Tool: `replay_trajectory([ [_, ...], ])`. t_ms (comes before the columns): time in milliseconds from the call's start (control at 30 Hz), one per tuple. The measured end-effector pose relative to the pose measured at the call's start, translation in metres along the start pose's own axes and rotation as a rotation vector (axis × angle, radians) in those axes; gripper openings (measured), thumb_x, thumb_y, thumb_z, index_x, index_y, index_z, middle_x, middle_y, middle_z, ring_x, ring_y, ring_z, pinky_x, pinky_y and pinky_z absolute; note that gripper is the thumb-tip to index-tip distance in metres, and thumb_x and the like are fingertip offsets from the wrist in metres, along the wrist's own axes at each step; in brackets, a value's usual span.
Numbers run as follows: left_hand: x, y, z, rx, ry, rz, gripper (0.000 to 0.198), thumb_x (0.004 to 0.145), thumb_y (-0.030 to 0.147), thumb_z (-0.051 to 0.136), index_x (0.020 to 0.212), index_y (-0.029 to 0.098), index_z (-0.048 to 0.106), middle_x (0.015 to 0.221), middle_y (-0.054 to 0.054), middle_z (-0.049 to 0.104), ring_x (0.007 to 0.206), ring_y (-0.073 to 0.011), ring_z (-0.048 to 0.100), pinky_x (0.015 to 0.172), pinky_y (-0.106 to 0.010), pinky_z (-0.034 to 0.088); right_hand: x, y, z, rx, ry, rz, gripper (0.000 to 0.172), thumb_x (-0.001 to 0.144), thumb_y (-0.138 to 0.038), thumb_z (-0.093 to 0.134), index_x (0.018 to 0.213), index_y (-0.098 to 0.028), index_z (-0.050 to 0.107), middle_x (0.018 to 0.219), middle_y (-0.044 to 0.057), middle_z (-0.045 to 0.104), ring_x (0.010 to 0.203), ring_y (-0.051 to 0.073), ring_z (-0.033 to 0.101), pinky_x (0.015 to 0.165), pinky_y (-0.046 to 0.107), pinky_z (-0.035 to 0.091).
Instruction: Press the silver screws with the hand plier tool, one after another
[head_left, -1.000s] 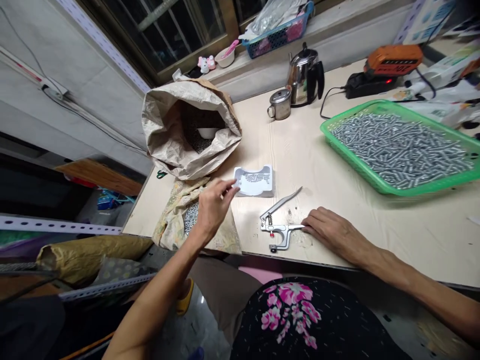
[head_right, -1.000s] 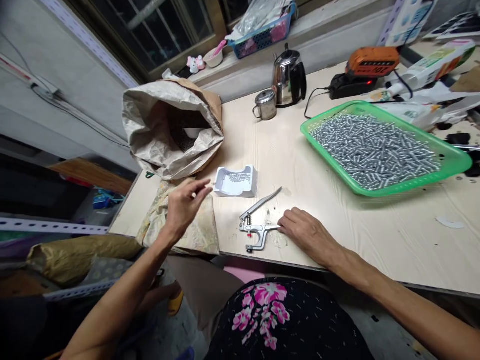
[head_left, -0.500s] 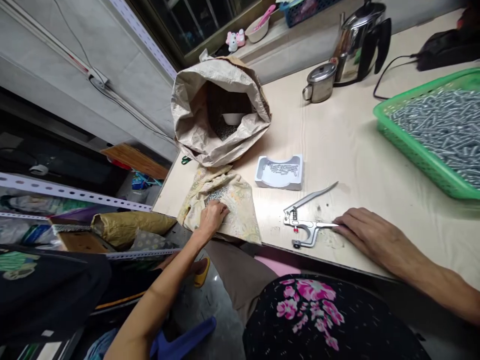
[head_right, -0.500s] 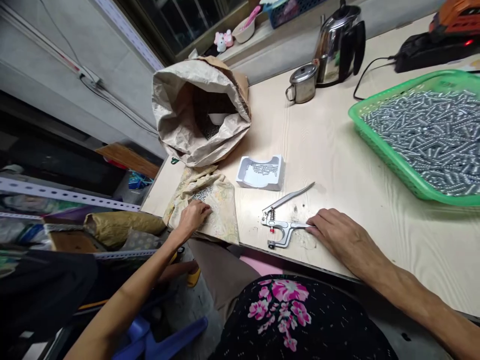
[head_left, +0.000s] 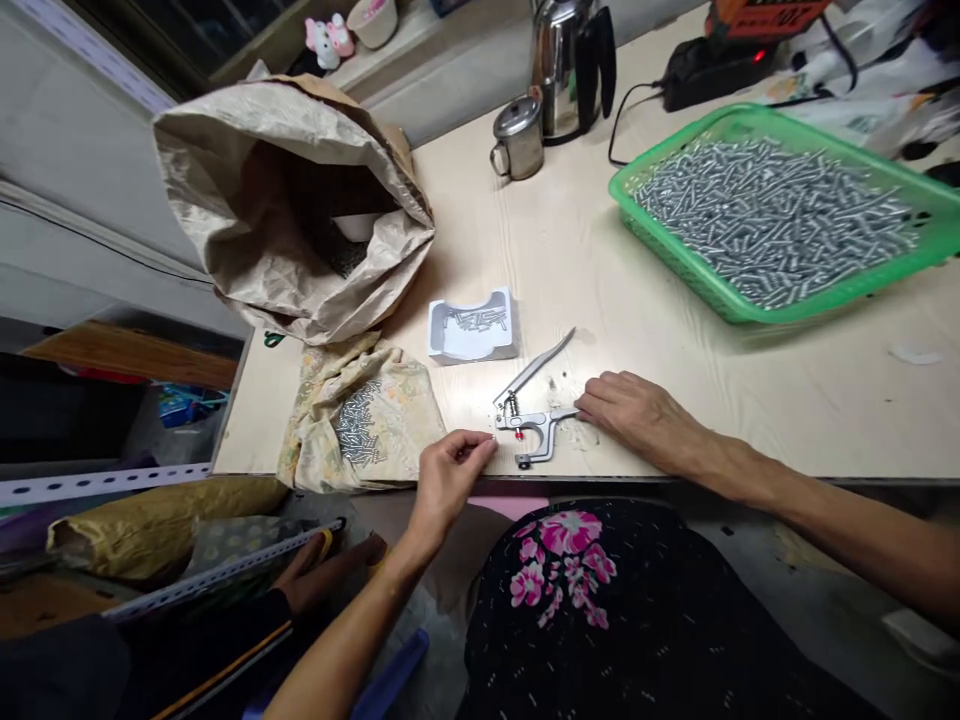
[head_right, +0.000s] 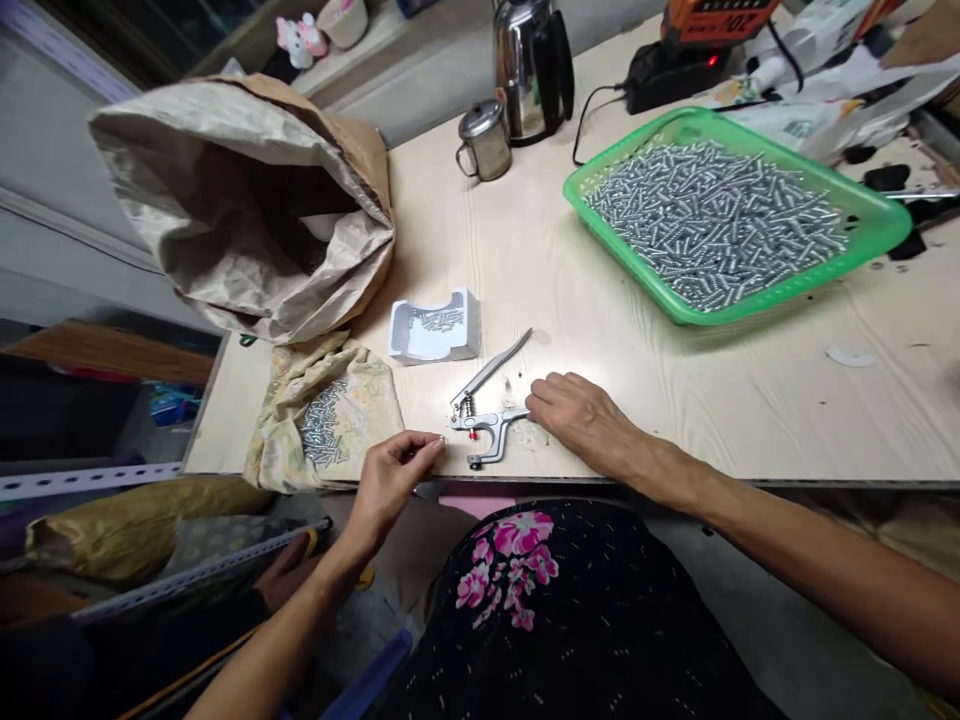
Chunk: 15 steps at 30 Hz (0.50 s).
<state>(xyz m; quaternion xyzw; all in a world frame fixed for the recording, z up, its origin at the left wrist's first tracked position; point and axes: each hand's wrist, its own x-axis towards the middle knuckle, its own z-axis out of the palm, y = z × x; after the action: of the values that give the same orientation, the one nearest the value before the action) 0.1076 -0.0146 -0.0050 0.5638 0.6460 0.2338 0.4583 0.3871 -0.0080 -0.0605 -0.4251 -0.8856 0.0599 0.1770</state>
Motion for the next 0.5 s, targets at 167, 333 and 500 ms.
replay_trajectory([
  [167, 0.001, 0.0, 0.036, -0.047, 0.006, -0.063, 0.031, 0.077, 0.043, 0.072, 0.08, 0.013, 0.075, 0.071, -0.004, 0.071, 0.063, -0.0141, 0.061, 0.058, -0.024, 0.047, -0.001, 0.0, -0.003, 0.053, -0.037, -0.001, 0.023, 0.099, -0.013, 0.039, 0.083, -0.019, 0.055, 0.082, 0.005, 0.055, 0.077, 0.019, 0.046, 0.071, 0.032, 0.033],
  [333, -0.015, -0.007, 0.041, 0.189, 0.067, 0.158, 0.016, 0.087, 0.031, 0.066, 0.087, 0.017, 0.074, 0.083, -0.006, 0.074, 0.076, -0.0175, 0.067, 0.07, -0.028, 0.053, 0.001, -0.003, -0.007, 0.065, -0.045, 0.047, 0.023, 0.099, -0.016, 0.041, 0.082, -0.018, 0.055, 0.083, 0.005, 0.056, 0.076, 0.018, 0.046, 0.07, 0.032, 0.034],
  [500, -0.034, -0.003, 0.058, 0.381, 0.089, 0.636, 0.013, 0.092, 0.014, 0.059, 0.1, 0.02, 0.067, 0.111, -0.01, 0.073, 0.112, -0.0224, 0.063, 0.096, -0.039, 0.054, 0.019, 0.003, -0.013, 0.008, -0.006, 0.071, 0.019, 0.099, -0.016, 0.04, 0.097, -0.017, 0.059, 0.099, 0.008, 0.061, 0.085, 0.02, 0.051, 0.073, 0.033, 0.036],
])
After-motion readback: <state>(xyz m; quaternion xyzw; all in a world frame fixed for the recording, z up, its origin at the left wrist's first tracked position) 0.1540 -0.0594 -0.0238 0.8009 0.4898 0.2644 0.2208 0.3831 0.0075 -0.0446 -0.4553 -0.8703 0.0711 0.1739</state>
